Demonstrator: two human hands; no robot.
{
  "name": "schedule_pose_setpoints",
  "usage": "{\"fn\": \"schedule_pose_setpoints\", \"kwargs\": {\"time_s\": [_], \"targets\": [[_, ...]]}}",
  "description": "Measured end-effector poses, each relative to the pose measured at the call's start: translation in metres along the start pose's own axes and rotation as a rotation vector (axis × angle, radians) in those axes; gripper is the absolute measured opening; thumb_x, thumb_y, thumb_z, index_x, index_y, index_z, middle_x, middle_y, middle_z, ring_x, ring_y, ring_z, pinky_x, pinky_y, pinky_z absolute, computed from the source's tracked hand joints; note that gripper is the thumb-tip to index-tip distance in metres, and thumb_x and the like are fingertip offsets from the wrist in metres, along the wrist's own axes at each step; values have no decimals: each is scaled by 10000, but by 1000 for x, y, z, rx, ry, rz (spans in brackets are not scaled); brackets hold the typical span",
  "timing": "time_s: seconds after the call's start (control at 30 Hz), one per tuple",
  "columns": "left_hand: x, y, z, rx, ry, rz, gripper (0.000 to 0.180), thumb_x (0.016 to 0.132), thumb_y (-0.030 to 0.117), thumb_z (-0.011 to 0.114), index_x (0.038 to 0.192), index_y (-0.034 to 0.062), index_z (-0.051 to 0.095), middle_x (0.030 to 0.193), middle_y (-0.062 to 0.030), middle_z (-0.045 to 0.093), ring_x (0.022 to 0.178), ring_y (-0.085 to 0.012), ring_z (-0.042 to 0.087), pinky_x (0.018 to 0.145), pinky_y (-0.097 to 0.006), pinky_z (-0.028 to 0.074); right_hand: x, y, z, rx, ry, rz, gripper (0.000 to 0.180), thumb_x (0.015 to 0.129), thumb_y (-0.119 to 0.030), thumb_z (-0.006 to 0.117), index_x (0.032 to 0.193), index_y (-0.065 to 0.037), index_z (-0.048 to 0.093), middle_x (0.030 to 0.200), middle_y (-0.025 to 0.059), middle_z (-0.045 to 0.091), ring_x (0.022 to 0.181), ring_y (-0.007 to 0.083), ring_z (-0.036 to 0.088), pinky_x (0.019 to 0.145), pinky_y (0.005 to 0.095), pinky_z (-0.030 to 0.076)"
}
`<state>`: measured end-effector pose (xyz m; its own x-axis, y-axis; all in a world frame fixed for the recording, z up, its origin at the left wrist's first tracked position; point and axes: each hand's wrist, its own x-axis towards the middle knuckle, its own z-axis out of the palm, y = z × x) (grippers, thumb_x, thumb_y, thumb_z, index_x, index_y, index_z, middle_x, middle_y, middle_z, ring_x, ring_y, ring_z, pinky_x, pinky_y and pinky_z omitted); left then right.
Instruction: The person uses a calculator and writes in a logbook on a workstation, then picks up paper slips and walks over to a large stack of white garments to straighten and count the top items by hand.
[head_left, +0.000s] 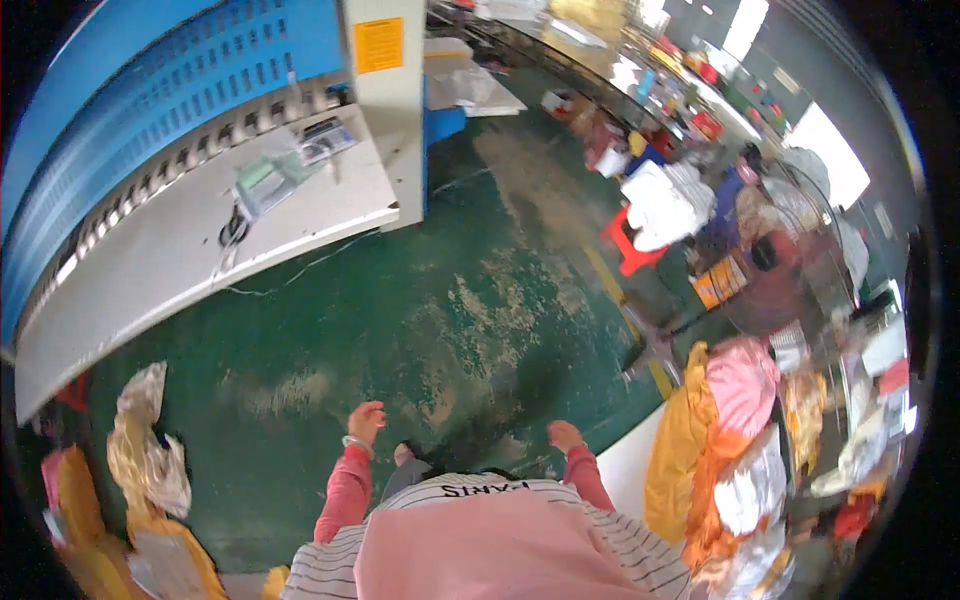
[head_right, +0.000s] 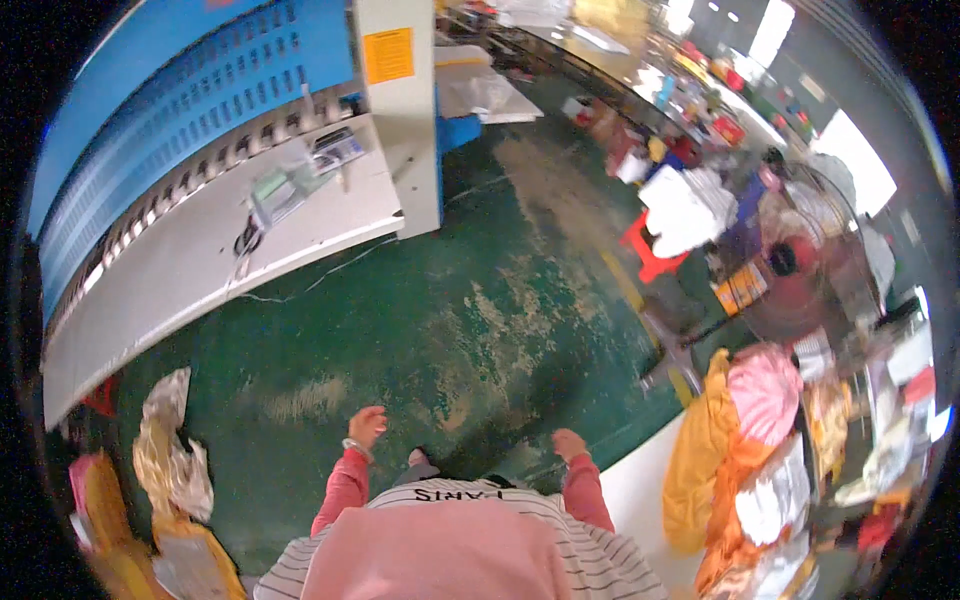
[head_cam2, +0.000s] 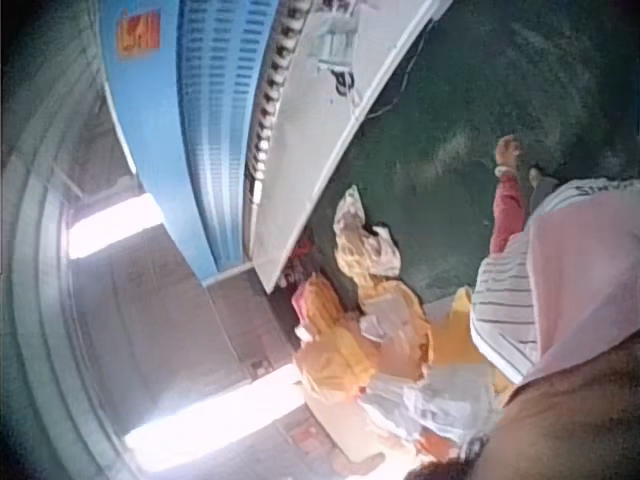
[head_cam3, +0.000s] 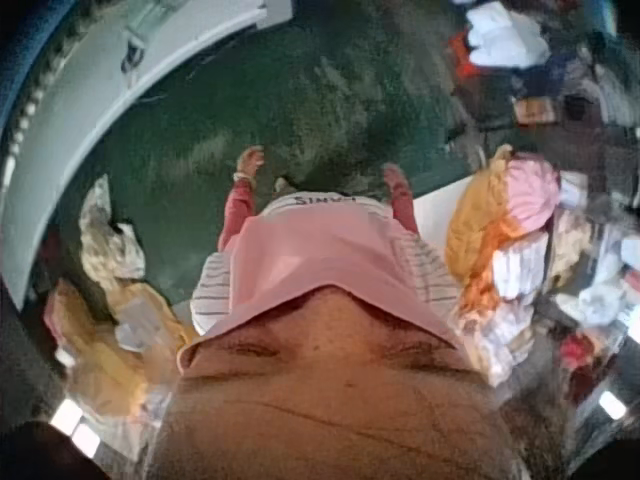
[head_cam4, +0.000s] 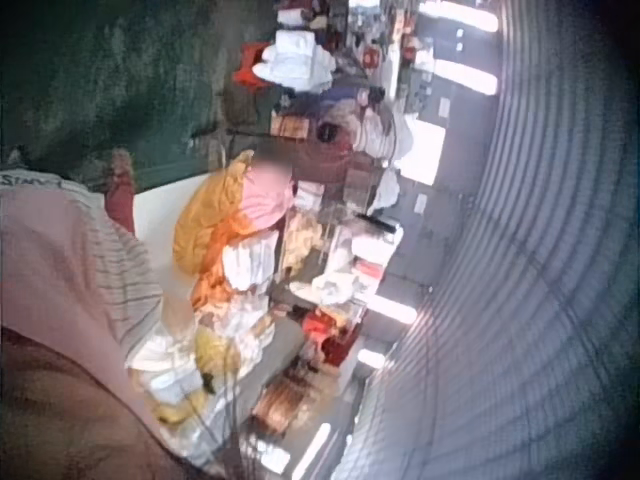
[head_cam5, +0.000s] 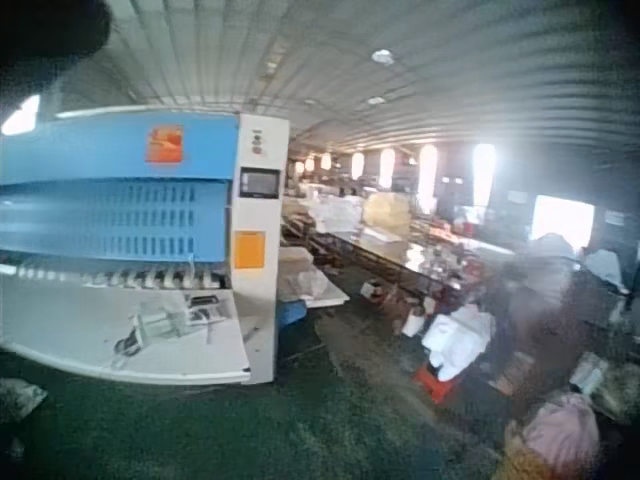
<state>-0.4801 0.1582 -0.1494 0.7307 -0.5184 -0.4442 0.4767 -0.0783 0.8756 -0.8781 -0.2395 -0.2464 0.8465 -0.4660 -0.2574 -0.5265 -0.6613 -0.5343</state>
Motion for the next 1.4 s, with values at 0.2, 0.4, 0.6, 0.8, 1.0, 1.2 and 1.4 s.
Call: {"fn": "schedule_pose_setpoints", "kwargs": {"time_s": [0.2, 0.4, 0.6, 0.8, 1.0, 1.2, 1.4], "targets": [[39, 98, -71, 218, 81, 67, 246, 863, 76, 562, 1101, 47, 615, 872, -52, 661, 659, -91, 590, 549, -204, 448, 41, -160, 4, 615, -52, 566, 264, 796, -249, 535, 959, -115, 692, 917, 118, 689, 879, 294, 652, 752, 384, 521], [111, 109, -5, 163, -105, 12, 231, 875, 83, 570, 1100, 47, 604, 867, -42, 655, 642, -77, 576, 528, -186, 411, -8, -35, 29, 239, -44, 795, 164, 759, -197, 585, 814, -93, 699, 723, 101, 672, 649, 175, 669, 592, 330, 537], [184, 103, 66, 239, -321, -125, 263, 869, 138, 595, 1111, 34, 595, 873, -56, 656, 607, -85, 587, 493, -190, 413, 18, -21, 70, 794, 129, 1056, 162, 830, -170, 486, 761, -114, 621, 654, 93, 615, 479, 221, 585, 384, 348, 419], [280, 136, 157, 341, -376, -125, 273, 880, 162, 583, 1134, 62, 597, 899, -44, 661, 658, -83, 599, 532, -188, 430, 94, -9, 17, 765, 68, 968, 174, 805, -200, 502, 716, -127, 632, 623, 81, 615, 488, 227, 595, 411, 343, 439], [352, 189, 259, 443, -432, -147, 273, 886, 182, 586, 1133, 67, 605, 919, -44, 668, 678, -96, 617, 582, -210, 455, 226, 49, -114, 197, 60, 764, 200, 656, -194, 562, 463, -142, 574, 612, 53, 634, 574, 248, 627, 530, 357, 477], [466, 211, 308, 489, -410, -261, 258, 884, 155, 571, 1125, 71, 606, 914, -47, 669, 669, -103, 623, 574, -202, 450, 361, 42, -210, 722, 498, 925, 165, 768, -221, 531, 699, -136, 654, 681, 71, 651, 642, 224, 636, 595, 367, 501], [621, 229, 406, 451, -598, -283, 231, 877, 114, 562, 1087, 28, 605, 883, -59, 646, 680, -102, 592, 580, -202, 460, 389, 93, -236, 853, 424, 1050, 164, 826, -170, 528, 887, -85, 654, 682, 31, 636, 570, 158, 608, 514, 298, 495]]}}
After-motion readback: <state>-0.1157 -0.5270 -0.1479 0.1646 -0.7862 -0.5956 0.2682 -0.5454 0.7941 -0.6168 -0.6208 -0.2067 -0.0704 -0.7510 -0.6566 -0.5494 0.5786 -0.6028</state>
